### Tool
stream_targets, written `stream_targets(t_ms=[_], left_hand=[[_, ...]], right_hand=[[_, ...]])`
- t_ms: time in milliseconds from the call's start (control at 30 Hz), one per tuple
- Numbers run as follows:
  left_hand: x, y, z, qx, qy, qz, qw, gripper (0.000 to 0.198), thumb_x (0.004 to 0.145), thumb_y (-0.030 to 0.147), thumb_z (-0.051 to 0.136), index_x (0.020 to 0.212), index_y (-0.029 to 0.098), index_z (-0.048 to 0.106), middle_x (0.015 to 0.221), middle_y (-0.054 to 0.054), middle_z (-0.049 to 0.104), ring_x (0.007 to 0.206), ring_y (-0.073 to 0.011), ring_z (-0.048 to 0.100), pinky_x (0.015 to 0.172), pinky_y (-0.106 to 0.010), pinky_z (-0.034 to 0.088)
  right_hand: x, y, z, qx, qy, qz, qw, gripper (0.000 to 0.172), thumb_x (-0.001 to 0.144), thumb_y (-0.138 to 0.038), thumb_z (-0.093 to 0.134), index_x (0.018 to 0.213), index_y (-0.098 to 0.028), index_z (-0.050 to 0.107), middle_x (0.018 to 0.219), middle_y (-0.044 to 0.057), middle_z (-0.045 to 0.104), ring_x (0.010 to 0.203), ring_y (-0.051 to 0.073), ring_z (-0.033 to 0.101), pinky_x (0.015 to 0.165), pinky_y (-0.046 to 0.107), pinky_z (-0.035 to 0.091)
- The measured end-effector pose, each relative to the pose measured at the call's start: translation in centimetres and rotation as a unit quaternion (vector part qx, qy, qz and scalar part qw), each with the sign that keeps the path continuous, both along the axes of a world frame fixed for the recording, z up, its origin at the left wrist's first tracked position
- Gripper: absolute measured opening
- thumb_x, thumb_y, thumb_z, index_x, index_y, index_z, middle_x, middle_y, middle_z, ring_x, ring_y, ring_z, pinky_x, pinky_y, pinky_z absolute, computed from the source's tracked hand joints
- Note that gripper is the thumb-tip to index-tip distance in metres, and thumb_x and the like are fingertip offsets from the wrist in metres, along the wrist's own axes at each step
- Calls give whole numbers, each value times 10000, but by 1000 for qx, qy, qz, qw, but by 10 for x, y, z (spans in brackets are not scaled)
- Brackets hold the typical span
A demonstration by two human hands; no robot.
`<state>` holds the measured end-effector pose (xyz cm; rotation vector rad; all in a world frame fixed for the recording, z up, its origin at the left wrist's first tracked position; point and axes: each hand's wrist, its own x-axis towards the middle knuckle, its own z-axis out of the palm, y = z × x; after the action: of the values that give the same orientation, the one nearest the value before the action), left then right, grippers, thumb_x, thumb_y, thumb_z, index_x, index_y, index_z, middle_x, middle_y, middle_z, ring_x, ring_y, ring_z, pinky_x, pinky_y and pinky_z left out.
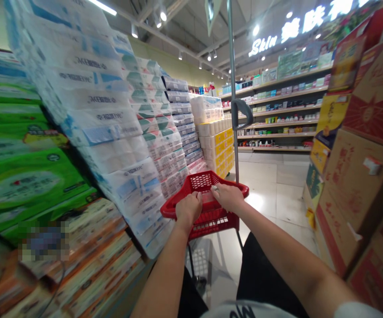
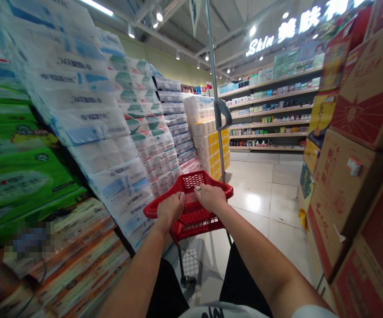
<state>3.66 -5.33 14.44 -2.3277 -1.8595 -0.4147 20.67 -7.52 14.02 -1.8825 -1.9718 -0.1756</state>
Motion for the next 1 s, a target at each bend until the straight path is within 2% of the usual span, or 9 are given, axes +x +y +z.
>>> stream_targets(t_ms=[133,233,367,533,633,800,867,933,1000], left_hand=[[0,1,-2,6,-5,-4,1000,555,963,472,160,1049,210,641,966,-105,716,893,-260,680,770,-367,490],[0,1,-2,7,-9,-6,1000,556,963,470,156,1039,211,642,965,-107,717,882,-260,681,769,-375,489],[0,1,0,5,-12,-7,1000,540,965,459,159,1027,220,639,969,-97,719,882,-262,681,764,-379,492],[0,2,-1,-1,-12,-7,1000,532,966,460,167,1037,220,636,974,-95,718,889,-258,680,770,-373,492],[-1,3,-2,1,-9,-5,1000,537,965,469,166,1044,217,634,972,-97,717,888,-260,680,774,-375,492],[-1,4,-3,-3,-2,-8,1000,553,966,470,139,1055,230,630,989,-92,712,893,-249,676,791,-377,490],[0,4,-3,-6,2,-10,1000,556,965,468,138,1061,226,629,989,-95,709,895,-247,675,791,-370,489],[0,4,-3,-10,5,-8,1000,554,963,467,144,1072,221,628,989,-98,706,896,-246,673,792,-363,486],[0,5,-3,-11,7,-7,1000,553,962,465,143,1077,222,627,994,-99,704,895,-247,671,791,-362,484]], right_hand=[[-6,-6,-6,62,10,-5,998,342,962,-400,337,1074,-206,596,1016,90,693,946,229,646,861,353,416],[-9,-3,-6,48,13,-44,998,388,968,-379,307,961,-164,629,928,118,707,915,239,654,901,389,389],[-11,2,-7,20,32,-71,997,405,963,-399,299,966,-161,627,930,122,706,863,250,669,783,361,439],[-9,3,-12,55,31,-78,995,406,964,-398,289,937,-159,617,884,122,698,815,243,662,747,340,432],[-3,-1,-26,112,16,-32,993,371,956,-372,317,975,-157,619,883,116,687,816,234,641,785,346,415],[11,-12,-49,232,-28,94,968,349,905,-328,429,1158,-151,591,1103,128,647,1006,257,578,918,377,360],[13,-10,-41,203,-11,55,978,332,927,-324,389,1098,-155,617,1045,121,664,949,244,599,901,382,367],[12,-2,-24,119,14,-17,993,364,953,-329,325,966,-163,649,900,108,683,817,227,624,840,387,390],[11,7,-10,11,22,-32,999,371,948,-343,335,889,-172,660,836,108,686,756,229,631,747,363,412]])
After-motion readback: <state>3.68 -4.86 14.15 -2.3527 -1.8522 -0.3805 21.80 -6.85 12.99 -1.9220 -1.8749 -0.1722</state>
